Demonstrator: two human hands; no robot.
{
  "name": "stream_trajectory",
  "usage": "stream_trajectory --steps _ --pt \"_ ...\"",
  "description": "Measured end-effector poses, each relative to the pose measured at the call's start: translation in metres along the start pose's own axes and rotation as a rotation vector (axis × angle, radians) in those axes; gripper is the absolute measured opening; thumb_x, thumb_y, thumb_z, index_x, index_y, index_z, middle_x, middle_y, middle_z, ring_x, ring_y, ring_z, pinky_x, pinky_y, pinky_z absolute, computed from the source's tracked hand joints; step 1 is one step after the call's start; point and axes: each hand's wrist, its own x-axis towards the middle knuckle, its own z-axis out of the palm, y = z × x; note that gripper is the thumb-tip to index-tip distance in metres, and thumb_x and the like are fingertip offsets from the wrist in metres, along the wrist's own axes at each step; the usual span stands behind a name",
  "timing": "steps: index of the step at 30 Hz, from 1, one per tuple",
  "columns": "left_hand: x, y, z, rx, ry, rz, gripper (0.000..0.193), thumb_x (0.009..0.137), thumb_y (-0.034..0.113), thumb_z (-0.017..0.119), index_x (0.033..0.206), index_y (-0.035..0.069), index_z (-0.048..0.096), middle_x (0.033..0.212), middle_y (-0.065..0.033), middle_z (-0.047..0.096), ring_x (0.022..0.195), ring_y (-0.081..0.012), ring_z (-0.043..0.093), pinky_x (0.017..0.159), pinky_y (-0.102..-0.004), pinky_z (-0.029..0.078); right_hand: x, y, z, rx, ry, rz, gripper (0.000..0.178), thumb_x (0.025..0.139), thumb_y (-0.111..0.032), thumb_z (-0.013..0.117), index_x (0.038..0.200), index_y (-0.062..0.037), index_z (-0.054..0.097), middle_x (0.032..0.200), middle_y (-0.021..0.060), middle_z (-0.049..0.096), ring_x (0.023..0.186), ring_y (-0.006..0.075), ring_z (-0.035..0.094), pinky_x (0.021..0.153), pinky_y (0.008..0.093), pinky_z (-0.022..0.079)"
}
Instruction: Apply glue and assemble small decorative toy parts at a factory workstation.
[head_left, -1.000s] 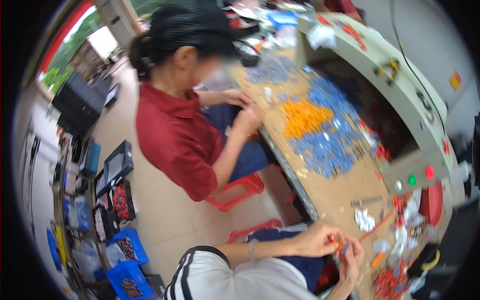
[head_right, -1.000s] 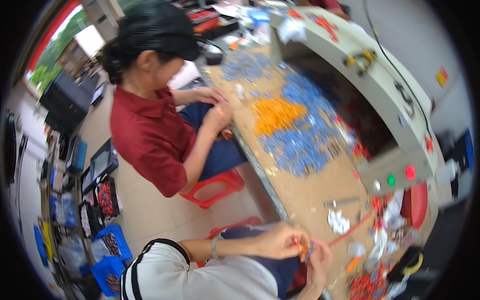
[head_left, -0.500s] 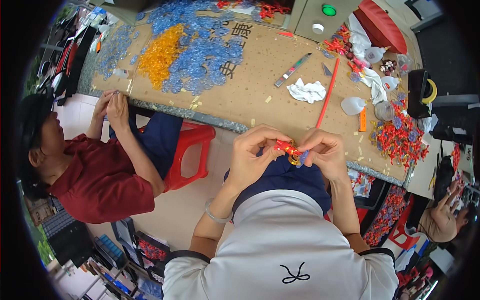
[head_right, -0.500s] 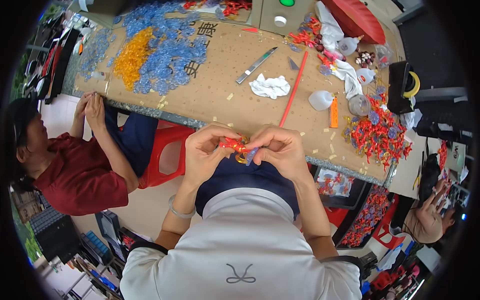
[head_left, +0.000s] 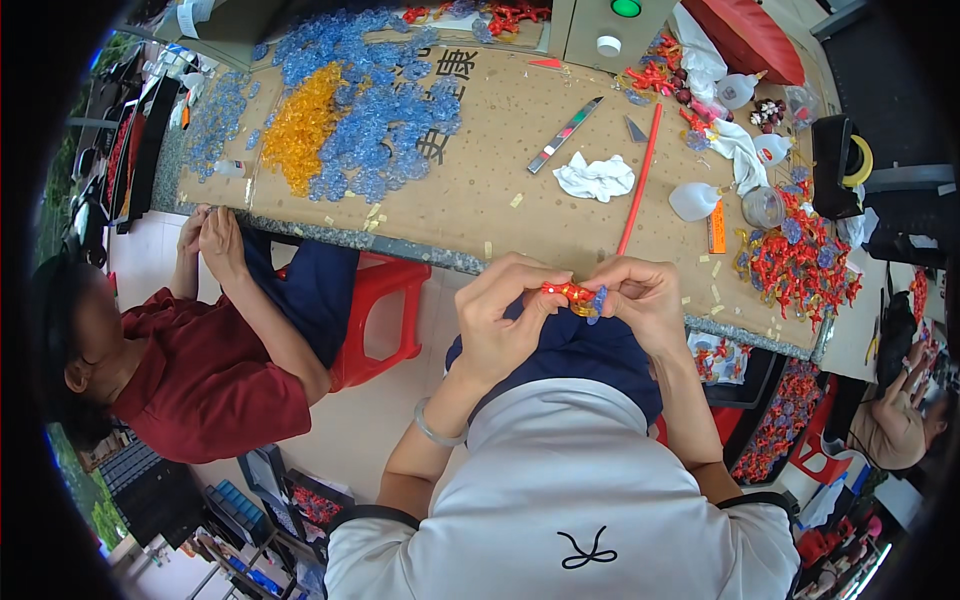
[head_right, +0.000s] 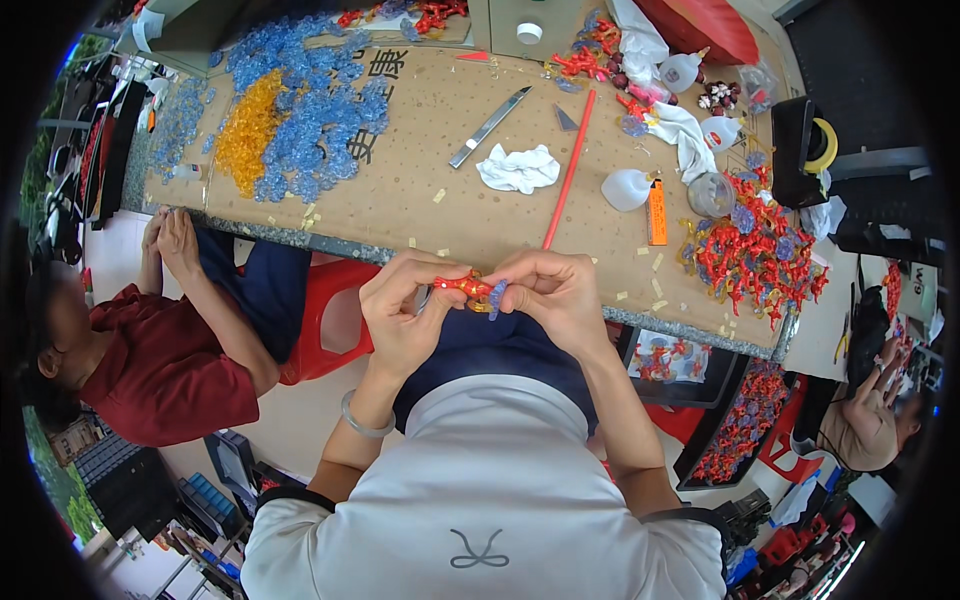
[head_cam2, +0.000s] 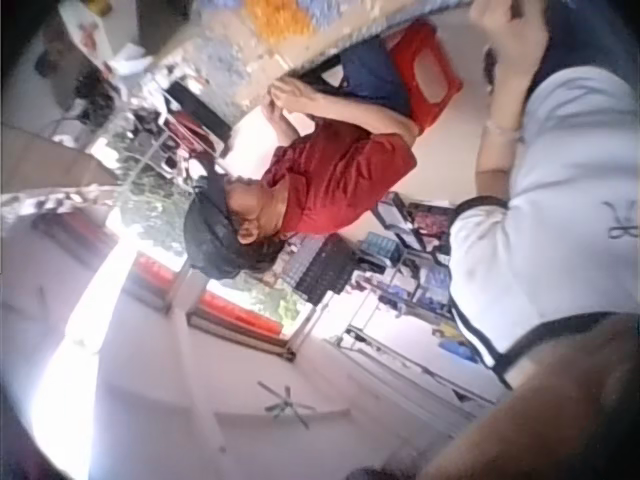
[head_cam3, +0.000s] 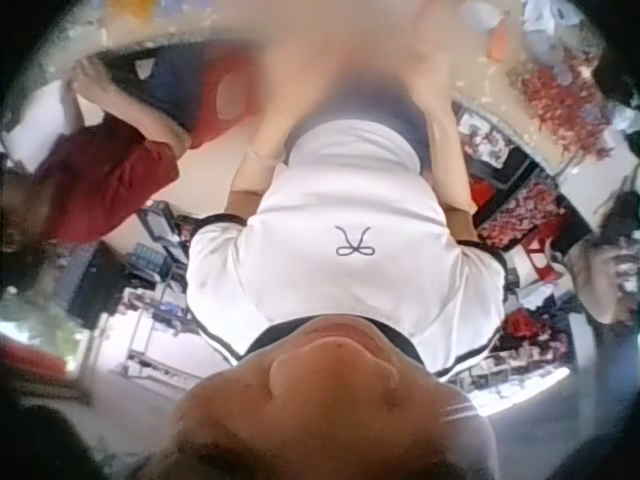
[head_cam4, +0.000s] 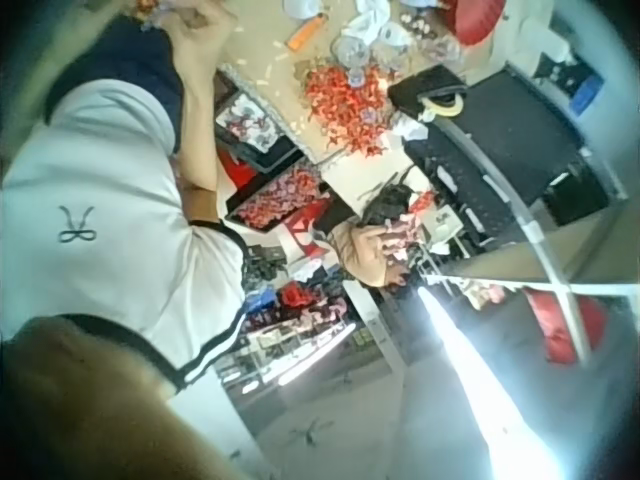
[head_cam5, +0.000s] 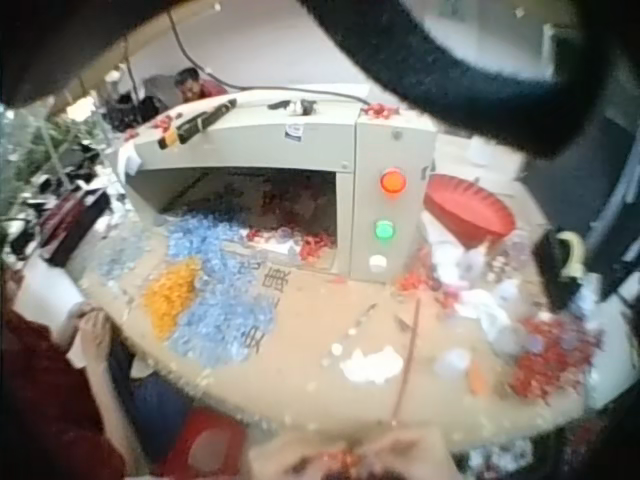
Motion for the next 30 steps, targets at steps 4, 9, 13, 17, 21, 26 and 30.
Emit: stream_trajectory --steps 4,9,13,17,21,26,30 --pt "0.0 0.001 0.004 0.047 0.028 0.051 0.015 0.074 -0.01 0.068 0.088 -0.004 0.068 0.085 -0.0137 0.066 0.07 -0.0152 0.063 0.062 -0.0235 0.05 0.0 -0.004 0.002 -0.021 0.011 -0.042 0.012 0.079 0.012 0.064 0.091 0.0094 0.067 0.086 0.014 0.065 0.069 0.0136 0.062 0.062 0.0235 0.051" --pt "0.0 0.003 0.007 0.08 0.079 0.139 0.019 0.072 -0.012 0.067 0.088 -0.002 0.069 0.08 -0.013 0.066 0.063 -0.0158 0.063 0.053 -0.0233 0.048 -0.003 -0.009 0.006 -0.065 0.03 -0.069 0.01 0.078 0.012 0.065 0.088 0.0081 0.068 0.085 0.0143 0.064 0.068 0.0138 0.061 0.061 0.0237 0.05" --pt "-0.002 0.006 0.009 0.051 0.093 0.118 0.022 0.069 -0.015 0.066 0.087 -0.002 0.069 0.079 -0.0134 0.066 0.064 -0.0182 0.063 0.055 -0.0252 0.049 -0.004 -0.011 0.008 -0.093 0.032 -0.086 0.011 0.077 0.012 0.066 0.087 0.0081 0.068 0.085 0.0142 0.064 0.068 0.0142 0.061 0.06 0.0243 0.05" --pt "-0.001 0.006 0.008 0.068 0.094 0.128 0.022 0.069 -0.016 0.065 0.086 -0.002 0.069 0.079 -0.014 0.067 0.065 -0.0192 0.064 0.056 -0.0255 0.05 -0.003 -0.011 0.008 -0.111 0.037 -0.097 0.011 0.077 0.013 0.066 0.086 0.0082 0.068 0.085 0.0144 0.064 0.068 0.0143 0.061 0.06 0.0244 0.05" --pt "0.001 0.007 0.005 0.083 0.09 0.147 0.022 0.069 -0.016 0.065 0.086 -0.002 0.068 0.079 -0.0145 0.067 0.065 -0.0187 0.064 0.056 -0.0251 0.05 -0.001 -0.013 0.009 -0.113 0.029 -0.09 0.011 0.077 0.013 0.066 0.086 0.0083 0.068 0.085 0.0148 0.064 0.068 0.0144 0.061 0.061 0.0244 0.05" --pt "0.002 0.008 0.005 0.046 0.084 0.144 0.022 0.07 -0.015 0.065 0.087 -0.002 0.069 0.082 -0.0143 0.068 0.067 -0.0182 0.065 0.057 -0.025 0.051 0.0 -0.016 0.01 -0.102 0.028 -0.097 0.009 0.077 0.011 0.067 0.086 0.0079 0.068 0.085 0.0151 0.064 0.069 0.0151 0.061 0.06 0.0248 0.05" --pt "0.009 0.005 -0.003 -0.031 0.04 0.179 0.023 0.072 -0.015 0.065 0.091 -0.003 0.069 0.088 -0.0153 0.067 0.071 -0.0181 0.065 0.058 -0.0256 0.052 -0.002 -0.022 0.016 -0.135 0.017 -0.132 0.009 0.078 0.008 0.068 0.087 0.0065 0.069 0.083 0.0141 0.064 0.07 0.0164 0.062 0.058 0.0258 0.051"
